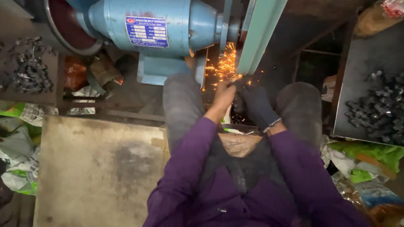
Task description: The person sits at a bench grinder and grinds small metal workpieces one at a time, holding each piece against the spinning wheel with both hands as sparks fly, then places the ground piece into a container between their legs and takes the next piece from a tray of parts.
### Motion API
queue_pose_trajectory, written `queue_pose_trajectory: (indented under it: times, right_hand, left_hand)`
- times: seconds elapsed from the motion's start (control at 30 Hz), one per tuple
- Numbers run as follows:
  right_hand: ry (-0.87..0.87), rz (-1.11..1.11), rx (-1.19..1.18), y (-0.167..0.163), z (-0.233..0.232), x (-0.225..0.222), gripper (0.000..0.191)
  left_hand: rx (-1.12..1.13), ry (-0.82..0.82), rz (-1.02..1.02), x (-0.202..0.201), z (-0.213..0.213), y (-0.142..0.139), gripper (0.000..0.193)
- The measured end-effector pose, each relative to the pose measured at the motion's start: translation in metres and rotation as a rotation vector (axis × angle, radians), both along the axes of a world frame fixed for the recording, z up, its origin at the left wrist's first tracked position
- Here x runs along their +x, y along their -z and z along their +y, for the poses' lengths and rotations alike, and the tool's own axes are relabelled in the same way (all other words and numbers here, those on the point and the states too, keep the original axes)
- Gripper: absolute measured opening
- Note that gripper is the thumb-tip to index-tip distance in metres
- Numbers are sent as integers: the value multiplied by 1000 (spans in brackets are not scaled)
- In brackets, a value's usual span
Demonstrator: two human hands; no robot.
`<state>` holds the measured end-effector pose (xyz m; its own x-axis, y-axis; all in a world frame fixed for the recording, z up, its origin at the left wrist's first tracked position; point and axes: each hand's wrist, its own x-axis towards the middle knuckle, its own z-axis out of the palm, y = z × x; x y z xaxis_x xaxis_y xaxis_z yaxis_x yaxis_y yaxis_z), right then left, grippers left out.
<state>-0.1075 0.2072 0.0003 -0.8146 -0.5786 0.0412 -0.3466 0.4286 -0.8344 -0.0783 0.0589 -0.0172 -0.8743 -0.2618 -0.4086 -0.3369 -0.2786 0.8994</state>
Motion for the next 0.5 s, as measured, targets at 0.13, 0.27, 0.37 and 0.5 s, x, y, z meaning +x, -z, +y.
queue_pose_trajectory:
  times: [0.13,0.27,0.37,0.5]
  right_hand:
    - [175,-787,-358,-33,8,25,16]
    - [246,83,-364,-57,7,43,22]
    - [382,-229,-223,-54,1,28,23]
    - [446,-693,-912,-35,-4,-11,20]
  left_hand:
    - [539,37,-125,10,-9,-14,21]
    - [519,-66,-150,21,-7,-22,34]
    - [459,-71,-150,21,2,-28,37]
    - [828,29,46,24,21,-40,41]
